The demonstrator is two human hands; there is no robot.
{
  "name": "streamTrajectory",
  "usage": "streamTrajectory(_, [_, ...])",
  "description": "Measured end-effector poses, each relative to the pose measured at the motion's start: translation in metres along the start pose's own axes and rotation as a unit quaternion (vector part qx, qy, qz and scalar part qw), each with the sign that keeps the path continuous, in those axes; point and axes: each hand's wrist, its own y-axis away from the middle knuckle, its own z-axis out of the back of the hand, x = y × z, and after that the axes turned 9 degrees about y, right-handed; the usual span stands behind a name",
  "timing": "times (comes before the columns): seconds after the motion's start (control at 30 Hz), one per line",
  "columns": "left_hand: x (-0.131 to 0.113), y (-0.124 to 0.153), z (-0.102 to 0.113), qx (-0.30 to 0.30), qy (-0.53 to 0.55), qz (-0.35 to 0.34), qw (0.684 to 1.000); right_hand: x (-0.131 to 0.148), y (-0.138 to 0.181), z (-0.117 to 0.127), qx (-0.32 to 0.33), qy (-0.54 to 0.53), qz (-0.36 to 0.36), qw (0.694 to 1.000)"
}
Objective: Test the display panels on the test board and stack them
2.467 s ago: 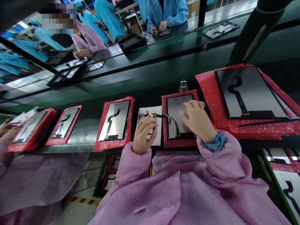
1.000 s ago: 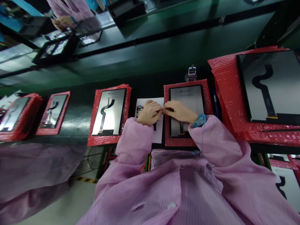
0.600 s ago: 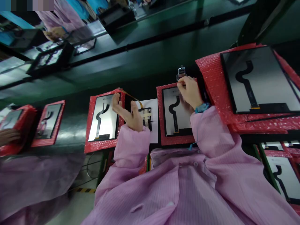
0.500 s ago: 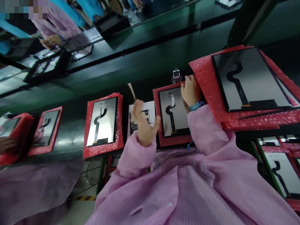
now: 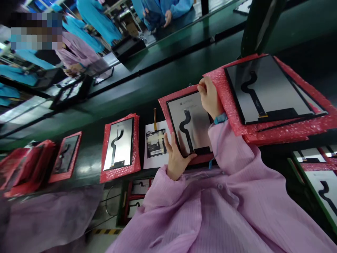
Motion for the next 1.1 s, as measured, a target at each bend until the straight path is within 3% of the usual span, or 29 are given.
streamTrajectory(0.1, [-0.001, -0.005, 0.004, -0.051, 0.129, 0.061, 0.988, 0.004, -0.001, 0.010, -0.033, -0.072, 0.001, 0.997])
streamTrajectory(0.17, [-0.002, -0.011, 0.010, -0.077, 0.249, 0.105, 0.960, 0.005, -0.001, 0.012, -0.059, -0.107, -0.003, 0.992])
streamTrajectory(0.23, [-0.003, -0.017, 0.017, -0.074, 0.335, 0.142, 0.929, 0.005, 0.002, 0.011, -0.085, -0.130, -0.006, 0.988])
streamTrajectory(0.33, [0.001, -0.021, 0.034, -0.043, 0.347, 0.168, 0.922, 0.011, 0.008, 0.004, -0.091, -0.159, -0.018, 0.983])
streamTrajectory(0.43, [0.019, -0.022, 0.066, -0.068, 0.355, 0.205, 0.910, 0.024, 0.018, -0.004, -0.029, -0.237, -0.077, 0.968])
streamTrajectory(0.53, [0.050, -0.024, 0.120, -0.153, 0.369, 0.271, 0.876, 0.037, 0.025, -0.008, 0.095, -0.289, -0.183, 0.935])
streamTrajectory(0.63, [0.083, -0.029, 0.185, -0.228, 0.330, 0.317, 0.859, 0.045, 0.030, -0.012, 0.207, -0.240, -0.256, 0.913])
streamTrajectory(0.77, [0.115, -0.038, 0.252, -0.270, 0.260, 0.364, 0.853, 0.050, 0.036, -0.020, 0.286, -0.158, -0.266, 0.907])
streamTrajectory(0.9, [0.131, -0.043, 0.278, -0.262, 0.235, 0.394, 0.849, 0.051, 0.040, -0.024, 0.292, -0.144, -0.252, 0.911])
streamTrajectory(1.1, [0.143, -0.042, 0.285, -0.223, 0.230, 0.414, 0.852, 0.050, 0.042, -0.023, 0.297, -0.127, -0.237, 0.916])
